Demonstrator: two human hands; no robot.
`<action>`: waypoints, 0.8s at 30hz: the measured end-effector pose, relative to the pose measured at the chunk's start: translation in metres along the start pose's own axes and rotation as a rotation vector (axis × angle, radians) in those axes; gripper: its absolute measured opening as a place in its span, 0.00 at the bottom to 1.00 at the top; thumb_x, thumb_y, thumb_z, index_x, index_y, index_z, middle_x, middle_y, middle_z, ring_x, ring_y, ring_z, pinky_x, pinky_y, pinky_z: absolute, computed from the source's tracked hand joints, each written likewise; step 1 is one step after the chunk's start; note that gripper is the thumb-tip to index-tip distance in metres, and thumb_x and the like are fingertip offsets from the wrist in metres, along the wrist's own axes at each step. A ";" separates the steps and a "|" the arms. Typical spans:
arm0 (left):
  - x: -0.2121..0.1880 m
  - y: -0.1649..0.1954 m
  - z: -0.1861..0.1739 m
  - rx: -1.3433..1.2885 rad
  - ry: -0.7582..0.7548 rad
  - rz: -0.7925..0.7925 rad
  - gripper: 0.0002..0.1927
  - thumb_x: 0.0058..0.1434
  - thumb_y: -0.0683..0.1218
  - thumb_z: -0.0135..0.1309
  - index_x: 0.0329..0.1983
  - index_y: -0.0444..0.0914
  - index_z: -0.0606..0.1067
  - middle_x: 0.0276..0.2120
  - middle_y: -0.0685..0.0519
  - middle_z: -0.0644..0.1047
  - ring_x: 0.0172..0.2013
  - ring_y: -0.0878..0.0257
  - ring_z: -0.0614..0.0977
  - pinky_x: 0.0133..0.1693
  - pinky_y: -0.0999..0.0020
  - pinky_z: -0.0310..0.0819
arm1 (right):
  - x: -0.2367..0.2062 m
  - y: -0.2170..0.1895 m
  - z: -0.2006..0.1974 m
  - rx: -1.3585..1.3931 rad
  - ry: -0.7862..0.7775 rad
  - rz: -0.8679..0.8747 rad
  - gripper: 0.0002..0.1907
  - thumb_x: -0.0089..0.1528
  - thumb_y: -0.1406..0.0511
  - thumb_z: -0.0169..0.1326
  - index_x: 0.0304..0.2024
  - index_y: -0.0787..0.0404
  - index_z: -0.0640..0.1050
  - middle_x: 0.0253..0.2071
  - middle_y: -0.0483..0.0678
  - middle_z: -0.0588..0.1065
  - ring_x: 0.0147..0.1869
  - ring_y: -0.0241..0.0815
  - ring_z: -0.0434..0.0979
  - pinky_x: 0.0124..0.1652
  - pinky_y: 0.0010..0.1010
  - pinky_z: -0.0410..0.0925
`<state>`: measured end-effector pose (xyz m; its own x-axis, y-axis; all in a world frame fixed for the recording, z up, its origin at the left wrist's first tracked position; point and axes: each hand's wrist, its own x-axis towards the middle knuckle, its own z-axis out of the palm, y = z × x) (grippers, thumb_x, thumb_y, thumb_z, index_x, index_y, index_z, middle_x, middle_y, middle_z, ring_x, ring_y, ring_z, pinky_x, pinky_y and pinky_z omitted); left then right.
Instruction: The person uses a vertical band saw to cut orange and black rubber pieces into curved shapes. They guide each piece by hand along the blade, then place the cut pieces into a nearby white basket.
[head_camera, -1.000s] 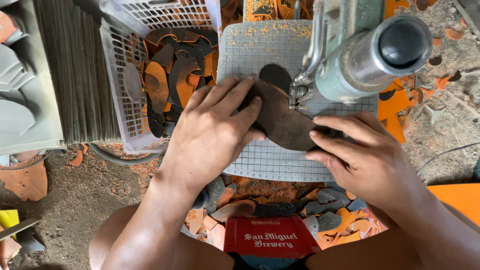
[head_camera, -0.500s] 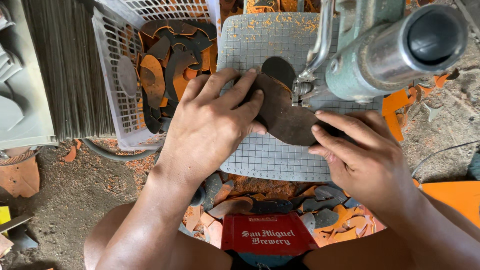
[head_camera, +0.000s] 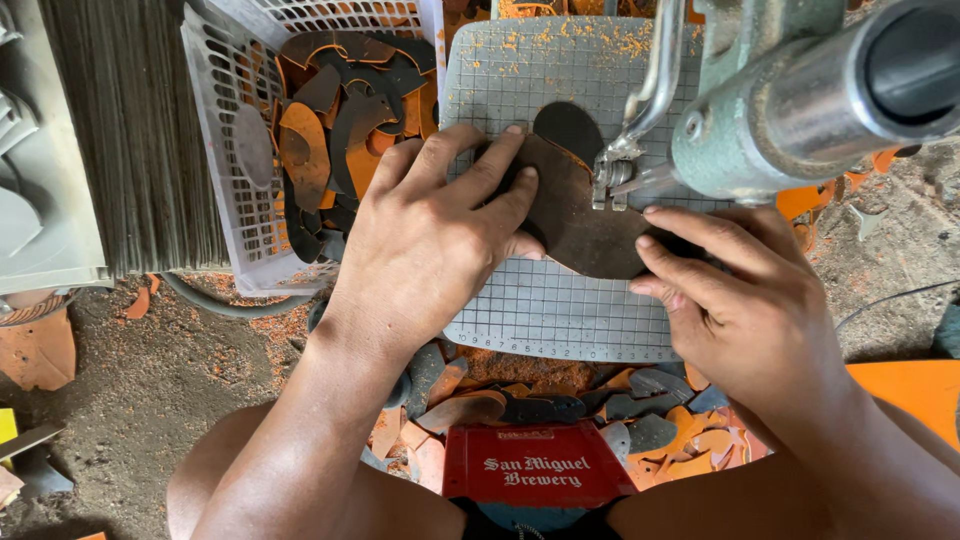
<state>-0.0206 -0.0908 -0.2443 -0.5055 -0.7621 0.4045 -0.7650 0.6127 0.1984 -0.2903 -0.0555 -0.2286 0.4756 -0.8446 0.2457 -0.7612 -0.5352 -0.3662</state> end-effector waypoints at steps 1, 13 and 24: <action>0.000 0.000 0.000 -0.005 0.002 -0.003 0.29 0.57 0.61 0.61 0.53 0.37 0.82 0.61 0.50 0.78 0.61 0.51 0.74 0.56 0.54 0.70 | 0.001 0.001 0.000 0.001 -0.005 0.003 0.17 0.54 0.75 0.60 0.47 0.66 0.84 0.55 0.49 0.80 0.55 0.50 0.77 0.54 0.39 0.72; 0.001 0.007 0.000 -0.046 0.005 -0.076 0.27 0.51 0.60 0.67 0.47 0.40 0.81 0.57 0.49 0.78 0.57 0.50 0.77 0.54 0.51 0.72 | 0.005 0.018 0.001 -0.011 0.025 0.015 0.14 0.58 0.73 0.63 0.46 0.59 0.85 0.54 0.43 0.81 0.60 0.47 0.78 0.55 0.33 0.75; -0.003 0.021 0.004 -0.039 0.015 -0.147 0.25 0.52 0.63 0.66 0.44 0.41 0.80 0.57 0.49 0.78 0.55 0.48 0.77 0.51 0.48 0.74 | 0.015 0.019 -0.006 -0.092 0.142 -0.004 0.17 0.52 0.67 0.71 0.43 0.63 0.85 0.42 0.50 0.81 0.49 0.49 0.80 0.47 0.37 0.74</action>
<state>-0.0369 -0.0762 -0.2449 -0.3830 -0.8409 0.3823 -0.8140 0.5029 0.2907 -0.3008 -0.0781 -0.2265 0.4167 -0.8286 0.3740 -0.7995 -0.5298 -0.2831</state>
